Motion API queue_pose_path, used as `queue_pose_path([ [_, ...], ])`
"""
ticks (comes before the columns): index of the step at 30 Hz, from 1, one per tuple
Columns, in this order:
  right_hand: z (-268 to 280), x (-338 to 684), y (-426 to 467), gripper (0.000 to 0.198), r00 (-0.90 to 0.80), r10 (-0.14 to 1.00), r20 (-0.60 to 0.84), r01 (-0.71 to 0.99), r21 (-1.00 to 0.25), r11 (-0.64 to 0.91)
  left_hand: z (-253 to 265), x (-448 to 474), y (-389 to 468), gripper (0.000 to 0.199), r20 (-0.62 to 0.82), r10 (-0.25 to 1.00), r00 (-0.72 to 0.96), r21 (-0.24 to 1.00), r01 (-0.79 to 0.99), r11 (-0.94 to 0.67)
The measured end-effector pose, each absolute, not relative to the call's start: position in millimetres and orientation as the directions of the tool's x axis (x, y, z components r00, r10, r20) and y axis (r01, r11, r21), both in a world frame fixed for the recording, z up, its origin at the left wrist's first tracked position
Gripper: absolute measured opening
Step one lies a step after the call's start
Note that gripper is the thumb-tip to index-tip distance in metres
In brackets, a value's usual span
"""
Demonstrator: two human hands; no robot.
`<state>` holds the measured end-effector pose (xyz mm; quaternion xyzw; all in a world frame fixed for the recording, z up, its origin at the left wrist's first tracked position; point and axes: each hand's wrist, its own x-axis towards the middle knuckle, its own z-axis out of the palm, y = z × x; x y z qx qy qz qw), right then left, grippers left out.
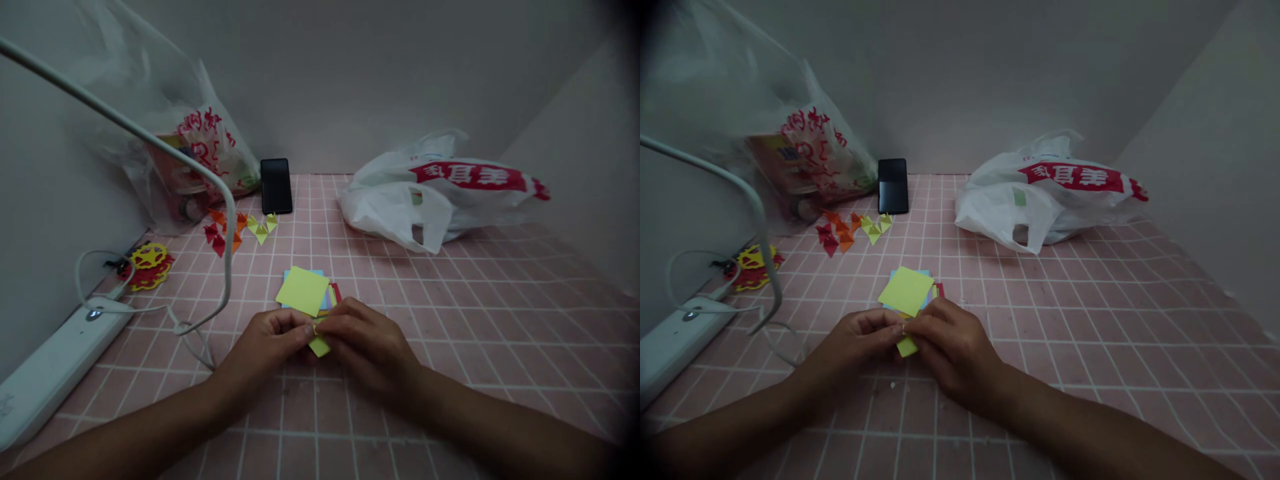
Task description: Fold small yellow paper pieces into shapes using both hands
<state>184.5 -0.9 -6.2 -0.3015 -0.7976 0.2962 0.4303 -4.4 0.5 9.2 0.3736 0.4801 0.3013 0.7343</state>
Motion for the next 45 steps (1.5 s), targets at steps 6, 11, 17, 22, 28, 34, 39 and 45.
queue_pose_path([
  [6, -6, 184, 0, 0.017, -0.432, 0.759, 0.487, 0.233, -0.753, 0.615, 8, -3, 0, 0.022, -0.455, 0.792, 0.406, 0.855, -0.049, 0.517],
  [11, -6, 183, -2, 0.013, -0.44, 0.789, 0.429, 0.268, -0.776, 0.571, 12, -1, -1, 0.02, -0.409, 0.815, 0.411, 0.889, -0.02, 0.457],
  [17, -5, 183, -3, 0.014, -0.383, 0.852, 0.357, 0.233, -0.855, 0.463, 16, -2, -1, 0.019, -0.412, 0.862, 0.296, 0.897, -0.038, 0.441],
  [22, 0, 181, -1, 0.006, -0.32, 0.939, 0.122, 0.12, -0.978, 0.169, 16, -2, 1, 0.019, -0.405, 0.881, 0.243, 0.896, -0.088, 0.436],
  [28, 0, 178, 2, 0.007, -0.339, 0.94, -0.042, -0.052, -0.997, -0.064, 6, -2, 1, 0.018, -0.424, 0.864, 0.271, 0.881, -0.099, 0.463],
  [34, 0, 177, 1, 0.006, -0.328, 0.943, -0.061, -0.107, -0.989, -0.101, 6, -2, 1, 0.017, -0.432, 0.842, 0.322, 0.868, -0.104, 0.485],
  [39, 1, 177, 1, 0.003, -0.332, 0.94, -0.075, -0.12, -0.985, -0.121, 6, -3, 0, 0.018, -0.449, 0.82, 0.355, 0.846, -0.125, 0.518],
  [45, -1, 178, 1, 0.006, -0.305, 0.952, -0.018, -0.053, -0.998, -0.036, 7, -2, -1, 0.02, -0.49, 0.802, 0.342, 0.809, -0.164, 0.564],
])
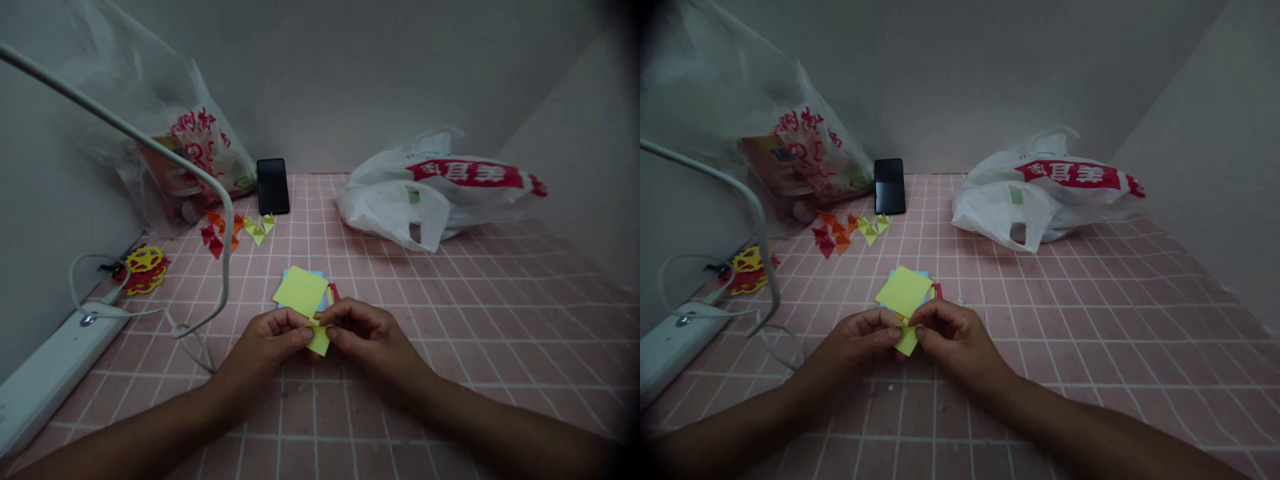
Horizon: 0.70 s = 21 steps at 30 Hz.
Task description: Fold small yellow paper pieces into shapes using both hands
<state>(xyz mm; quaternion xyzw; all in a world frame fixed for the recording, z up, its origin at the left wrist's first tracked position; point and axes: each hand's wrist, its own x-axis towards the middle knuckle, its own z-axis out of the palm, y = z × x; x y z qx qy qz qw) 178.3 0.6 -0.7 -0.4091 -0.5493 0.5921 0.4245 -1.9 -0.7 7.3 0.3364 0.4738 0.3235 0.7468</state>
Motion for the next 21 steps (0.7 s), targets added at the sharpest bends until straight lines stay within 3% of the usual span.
queue_pose_path([
  [11, -3.7, 183.3, 0.8, 0.031, -0.345, 0.913, 0.216, 0.043, -0.969, 0.245, 5.8, -2.7, -0.5, 0.02, -0.486, 0.799, 0.354, 0.801, -0.184, 0.569],
  [21, -1.6, 184.3, 0.7, 0.04, -0.377, 0.817, 0.437, 0.131, -0.848, 0.514, 11.9, 0.5, -2.2, 0.014, -0.45, 0.809, 0.379, 0.774, -0.285, 0.565],
])
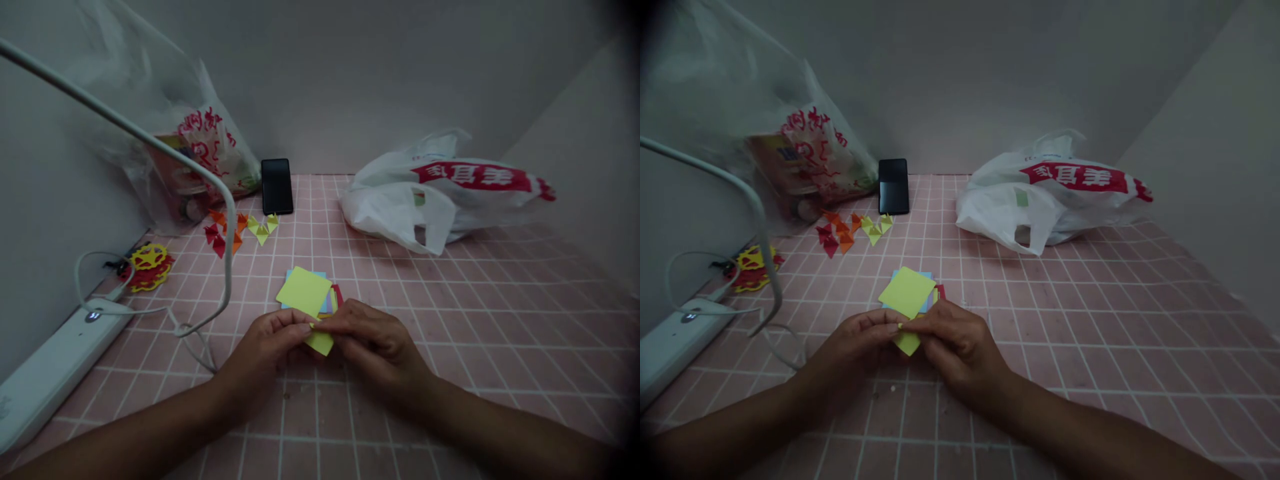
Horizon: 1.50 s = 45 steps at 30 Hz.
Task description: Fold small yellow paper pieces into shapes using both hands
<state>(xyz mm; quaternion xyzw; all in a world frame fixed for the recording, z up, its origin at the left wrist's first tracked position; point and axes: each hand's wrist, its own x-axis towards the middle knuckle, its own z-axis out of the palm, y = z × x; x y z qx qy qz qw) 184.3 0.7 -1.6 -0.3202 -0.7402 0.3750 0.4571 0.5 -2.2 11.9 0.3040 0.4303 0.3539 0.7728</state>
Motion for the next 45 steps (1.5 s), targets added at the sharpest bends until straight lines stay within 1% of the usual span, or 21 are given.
queue_pose_path([
  [2, -3, 184, 0, 0.039, -0.367, 0.817, 0.445, 0.132, -0.845, 0.519, 13, 1, -2, 0.017, -0.432, 0.819, 0.377, 0.78, -0.3, 0.55],
  [4, -4, 184, -1, 0.037, -0.361, 0.822, 0.44, 0.131, -0.849, 0.512, 12, 1, -1, 0.02, -0.436, 0.811, 0.39, 0.785, -0.277, 0.555],
  [7, -4, 183, 0, 0.033, -0.355, 0.85, 0.39, 0.131, -0.879, 0.458, 7, -1, -1, 0.021, -0.453, 0.8, 0.394, 0.782, -0.256, 0.569],
  [9, -3, 182, 0, 0.027, -0.343, 0.892, 0.295, 0.102, -0.932, 0.348, 5, -1, 0, 0.02, -0.463, 0.798, 0.386, 0.784, -0.242, 0.572],
  [11, -3, 181, 1, 0.018, -0.325, 0.932, 0.162, 0.028, -0.983, 0.181, 4, -1, 1, 0.02, -0.471, 0.802, 0.368, 0.79, -0.227, 0.569],
  [14, -2, 180, 1, 0.008, -0.322, 0.947, 0.008, -0.099, -0.995, -0.026, 6, -1, 2, 0.021, -0.483, 0.808, 0.336, 0.801, -0.203, 0.563],
  [16, -2, 179, 1, 0.008, -0.319, 0.946, -0.05, -0.151, -0.983, -0.103, 7, -1, 3, 0.021, -0.487, 0.811, 0.324, 0.805, -0.192, 0.561],
  [19, -2, 178, 0, 0.009, -0.318, 0.943, -0.101, -0.207, -0.963, -0.173, 7, -1, 3, 0.02, -0.481, 0.818, 0.316, 0.816, -0.178, 0.549],
  [23, -3, 177, 1, 0.011, -0.33, 0.934, -0.133, -0.255, -0.941, -0.224, 6, -1, 4, 0.021, -0.48, 0.824, 0.301, 0.826, -0.162, 0.54],
  [35, -4, 177, 2, 0.017, -0.368, 0.91, -0.193, -0.28, -0.91, -0.306, 4, -4, 4, 0.017, -0.454, 0.827, 0.332, 0.844, -0.136, 0.518],
  [40, 0, 177, 0, 0.014, -0.343, 0.911, -0.228, -0.278, -0.902, -0.33, 4, -4, 5, 0.018, -0.442, 0.831, 0.338, 0.855, -0.121, 0.504],
  [45, -1, 176, -1, 0.013, -0.351, 0.909, -0.225, -0.286, -0.899, -0.332, 4, -4, 6, 0.017, -0.427, 0.839, 0.338, 0.868, -0.107, 0.485],
])
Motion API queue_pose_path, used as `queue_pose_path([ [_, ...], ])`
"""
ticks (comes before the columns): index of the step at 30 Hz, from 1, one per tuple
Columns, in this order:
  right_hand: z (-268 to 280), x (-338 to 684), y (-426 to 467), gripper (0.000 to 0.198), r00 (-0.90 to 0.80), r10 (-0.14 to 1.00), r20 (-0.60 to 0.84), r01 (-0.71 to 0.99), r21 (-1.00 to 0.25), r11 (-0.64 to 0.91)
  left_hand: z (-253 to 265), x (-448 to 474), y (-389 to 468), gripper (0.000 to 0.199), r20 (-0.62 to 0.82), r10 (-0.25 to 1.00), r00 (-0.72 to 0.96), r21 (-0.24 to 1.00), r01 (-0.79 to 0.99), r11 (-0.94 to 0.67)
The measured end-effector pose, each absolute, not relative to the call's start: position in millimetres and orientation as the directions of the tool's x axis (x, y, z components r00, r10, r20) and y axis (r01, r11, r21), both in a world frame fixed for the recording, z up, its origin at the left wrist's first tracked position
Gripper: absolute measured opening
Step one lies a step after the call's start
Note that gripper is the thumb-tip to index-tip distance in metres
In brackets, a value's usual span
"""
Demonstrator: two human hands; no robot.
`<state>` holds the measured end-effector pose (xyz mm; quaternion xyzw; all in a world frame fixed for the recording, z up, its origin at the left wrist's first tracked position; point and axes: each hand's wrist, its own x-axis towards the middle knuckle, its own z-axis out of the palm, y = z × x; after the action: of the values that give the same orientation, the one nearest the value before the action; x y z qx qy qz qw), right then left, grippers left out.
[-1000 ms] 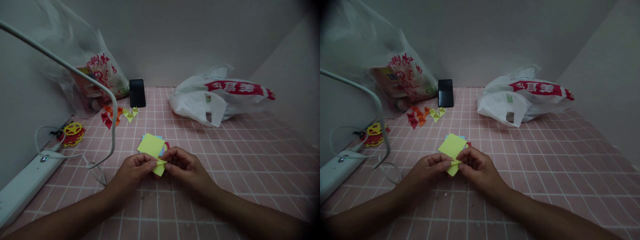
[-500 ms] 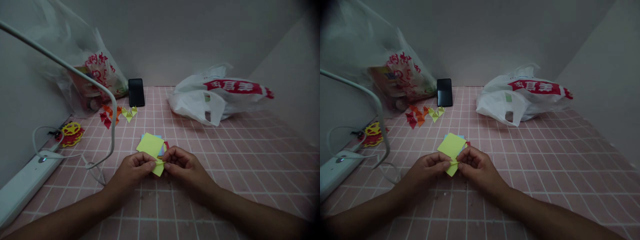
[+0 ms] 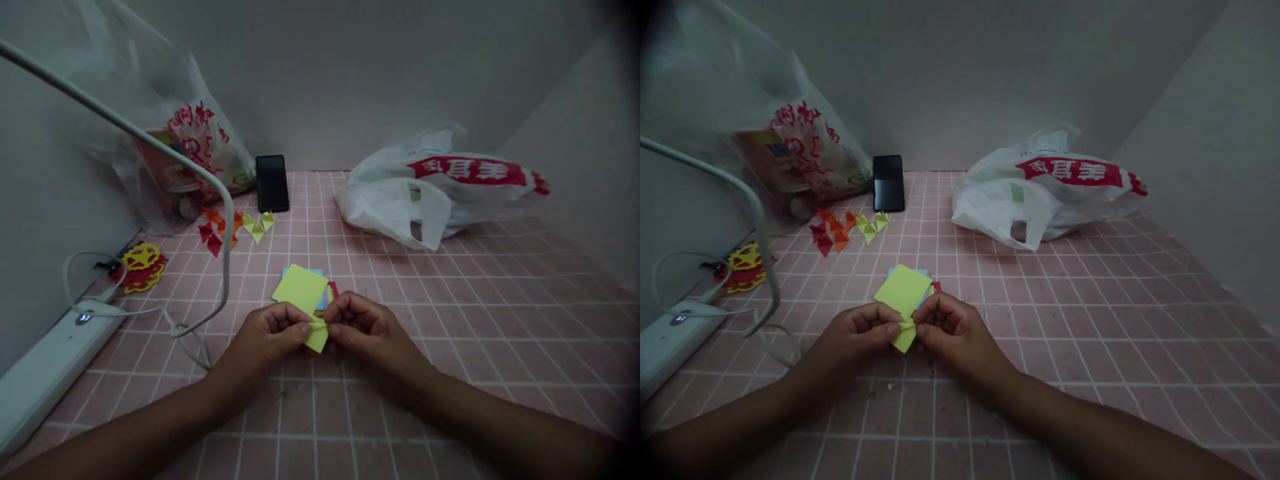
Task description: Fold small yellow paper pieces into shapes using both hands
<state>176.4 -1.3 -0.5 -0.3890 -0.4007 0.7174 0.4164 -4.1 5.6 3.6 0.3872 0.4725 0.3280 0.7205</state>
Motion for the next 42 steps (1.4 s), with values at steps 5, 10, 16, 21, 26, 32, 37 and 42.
queue_pose_path([
  [5, -3, 178, -1, 0.011, -0.363, 0.906, -0.217, -0.298, -0.895, -0.333, 4, -4, 5, 0.015, -0.4, 0.851, 0.341, 0.884, -0.101, 0.456],
  [10, -3, 179, 0, 0.011, -0.393, 0.899, -0.193, -0.298, -0.898, -0.324, 7, -2, 4, 0.013, -0.349, 0.885, 0.308, 0.919, -0.073, 0.388],
  [16, -1, 177, 0, 0.014, -0.382, 0.9, -0.21, -0.264, -0.909, -0.323, 10, -1, 2, 0.009, -0.309, 0.905, 0.293, 0.944, -0.02, 0.329],
  [21, 0, 178, 0, 0.015, -0.383, 0.9, -0.206, -0.211, -0.93, -0.302, 14, -1, 3, 0.01, -0.327, 0.895, 0.302, 0.942, 0.033, 0.334],
  [26, 3, 177, 0, 0.018, -0.351, 0.907, -0.234, -0.127, -0.948, -0.293, 13, -2, 4, 0.013, -0.392, 0.858, 0.333, 0.905, -0.028, 0.424],
  [32, 5, 175, 0, 0.016, -0.319, 0.917, -0.237, -0.091, -0.956, -0.279, 7, -5, 4, 0.018, -0.448, 0.824, 0.346, 0.86, -0.085, 0.504],
  [37, 4, 175, -1, 0.019, -0.302, 0.927, -0.223, -0.087, -0.962, -0.26, 4, -4, 6, 0.019, -0.422, 0.844, 0.332, 0.88, -0.074, 0.469],
  [42, 3, 176, -2, 0.02, -0.337, 0.914, -0.228, -0.106, -0.955, -0.277, 4, -3, 5, 0.017, -0.409, 0.857, 0.312, 0.897, -0.033, 0.44],
])
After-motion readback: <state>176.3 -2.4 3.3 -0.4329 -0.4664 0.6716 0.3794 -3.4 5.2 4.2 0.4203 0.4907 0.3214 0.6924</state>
